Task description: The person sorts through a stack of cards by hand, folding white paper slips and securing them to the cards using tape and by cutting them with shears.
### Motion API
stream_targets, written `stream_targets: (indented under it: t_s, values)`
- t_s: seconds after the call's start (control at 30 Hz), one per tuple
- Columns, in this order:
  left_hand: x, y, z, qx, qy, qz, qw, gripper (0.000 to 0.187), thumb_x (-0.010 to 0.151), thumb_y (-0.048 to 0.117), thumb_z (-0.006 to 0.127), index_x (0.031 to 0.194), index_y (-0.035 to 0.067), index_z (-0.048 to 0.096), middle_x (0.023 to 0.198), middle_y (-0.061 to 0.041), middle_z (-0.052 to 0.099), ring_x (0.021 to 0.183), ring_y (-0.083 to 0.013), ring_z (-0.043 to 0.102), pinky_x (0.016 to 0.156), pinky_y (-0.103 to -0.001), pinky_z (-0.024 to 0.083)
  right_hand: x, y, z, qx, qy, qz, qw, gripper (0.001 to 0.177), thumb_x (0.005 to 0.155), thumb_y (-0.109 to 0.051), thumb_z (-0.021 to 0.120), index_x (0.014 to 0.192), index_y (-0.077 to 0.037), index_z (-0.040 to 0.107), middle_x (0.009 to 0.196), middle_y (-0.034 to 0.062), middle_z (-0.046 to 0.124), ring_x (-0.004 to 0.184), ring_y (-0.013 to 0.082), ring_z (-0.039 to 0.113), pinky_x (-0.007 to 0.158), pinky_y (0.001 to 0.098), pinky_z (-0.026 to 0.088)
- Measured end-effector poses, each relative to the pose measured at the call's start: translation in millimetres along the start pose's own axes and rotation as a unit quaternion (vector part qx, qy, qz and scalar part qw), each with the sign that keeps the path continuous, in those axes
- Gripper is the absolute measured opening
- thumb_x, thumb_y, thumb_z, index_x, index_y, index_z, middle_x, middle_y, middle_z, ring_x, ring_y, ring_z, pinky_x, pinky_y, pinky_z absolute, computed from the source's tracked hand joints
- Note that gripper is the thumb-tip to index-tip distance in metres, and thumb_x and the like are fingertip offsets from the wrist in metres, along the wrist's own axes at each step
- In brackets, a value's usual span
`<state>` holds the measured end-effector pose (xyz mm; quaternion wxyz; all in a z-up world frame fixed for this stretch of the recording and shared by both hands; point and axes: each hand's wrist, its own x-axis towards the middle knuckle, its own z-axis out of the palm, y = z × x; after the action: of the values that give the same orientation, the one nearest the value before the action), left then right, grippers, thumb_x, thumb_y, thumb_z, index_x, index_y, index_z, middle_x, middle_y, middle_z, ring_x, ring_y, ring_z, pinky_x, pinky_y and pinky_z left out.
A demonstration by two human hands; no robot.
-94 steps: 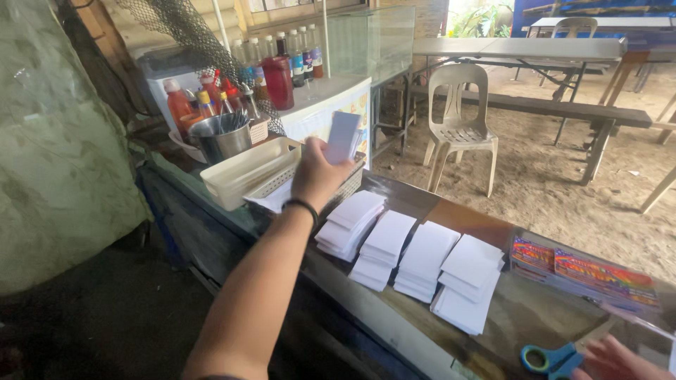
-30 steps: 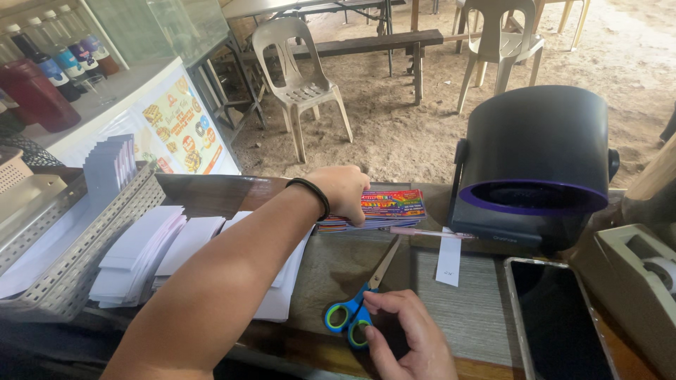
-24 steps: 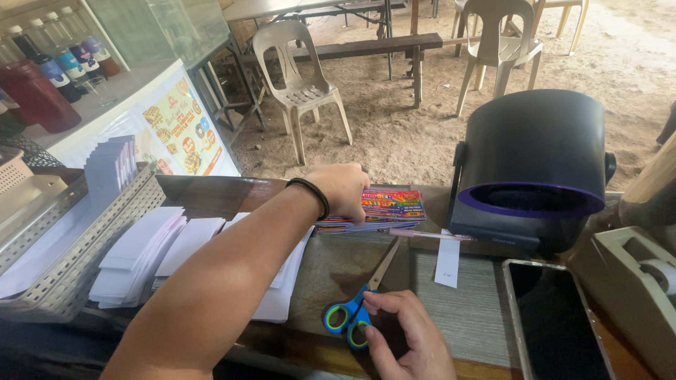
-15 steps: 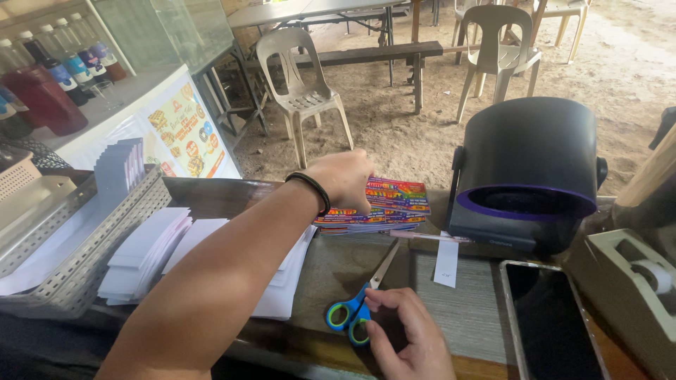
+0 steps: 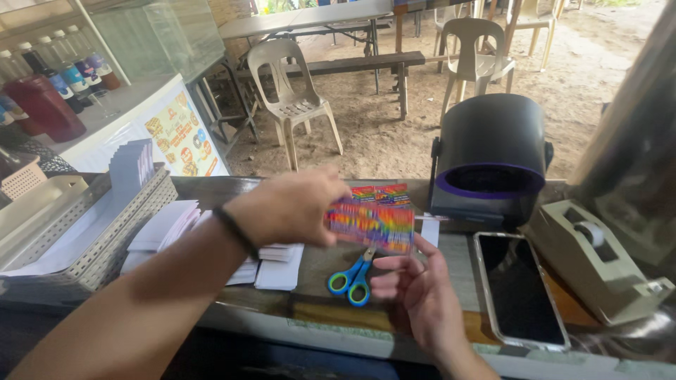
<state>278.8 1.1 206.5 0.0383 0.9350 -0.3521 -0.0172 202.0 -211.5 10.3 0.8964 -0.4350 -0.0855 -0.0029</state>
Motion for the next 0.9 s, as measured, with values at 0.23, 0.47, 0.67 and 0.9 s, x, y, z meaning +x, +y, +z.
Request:
stream_targets:
  t_s: [0.23,0.47,0.67,0.9]
  values:
    - [-62.9,92.4,45.1,0.017,0.005,0.186,0.982,0.026,0.077,0.018,0.078,0.099,0.009,0.067,0.105,-0.011,0.061,0.099,-0.0306,0.065,0.086,-0.043,0.052,-91.0,-18.3,-34.1,0.015,-0.004,0.216,0.976,0.068,0.087,-0.021,0.065,0.151,-0.012,0.044,0.112,0.0172,0.071,0.075,0.0277,0.072,0.051,0.0375,0.059]
    - [18.8,126.6,89.4,-0.190,-0.102,0.117,0.969,0.080,0.068,0.072,0.077,0.111,0.004,0.072,0.106,-0.018,0.070,0.095,-0.0287,0.069,0.080,-0.037,0.054,-200.4,37.0,-161.8,0.021,0.107,0.185,0.977,0.056,0.088,-0.009,0.065,0.141,-0.002,0.048,0.116,0.0204,0.070,0.089,0.0274,0.074,0.070,0.0417,0.060]
    - [103.6,161.0,126.3,-0.314,-0.313,-0.151,0.884,0.100,0.070,0.085,0.062,0.092,-0.012,0.077,0.087,-0.025,0.079,0.064,-0.0276,0.070,0.055,-0.032,0.053,-279.7,86.4,-257.3,-0.061,0.137,0.143,0.978,0.053,0.089,-0.005,0.065,0.139,0.006,0.049,0.123,0.0240,0.072,0.097,0.0284,0.075,0.090,0.0458,0.059]
    - [122.8,188.4,127.2,-0.201,-0.335,-0.134,0.911,0.093,0.069,0.078,0.066,0.103,-0.007,0.075,0.095,-0.023,0.079,0.074,-0.0288,0.078,0.065,-0.037,0.063,-285.1,40.3,-235.9,-0.033,0.203,0.186,0.961,0.052,0.088,-0.005,0.063,0.138,0.004,0.051,0.117,0.0238,0.073,0.088,0.0262,0.074,0.070,0.0439,0.062]
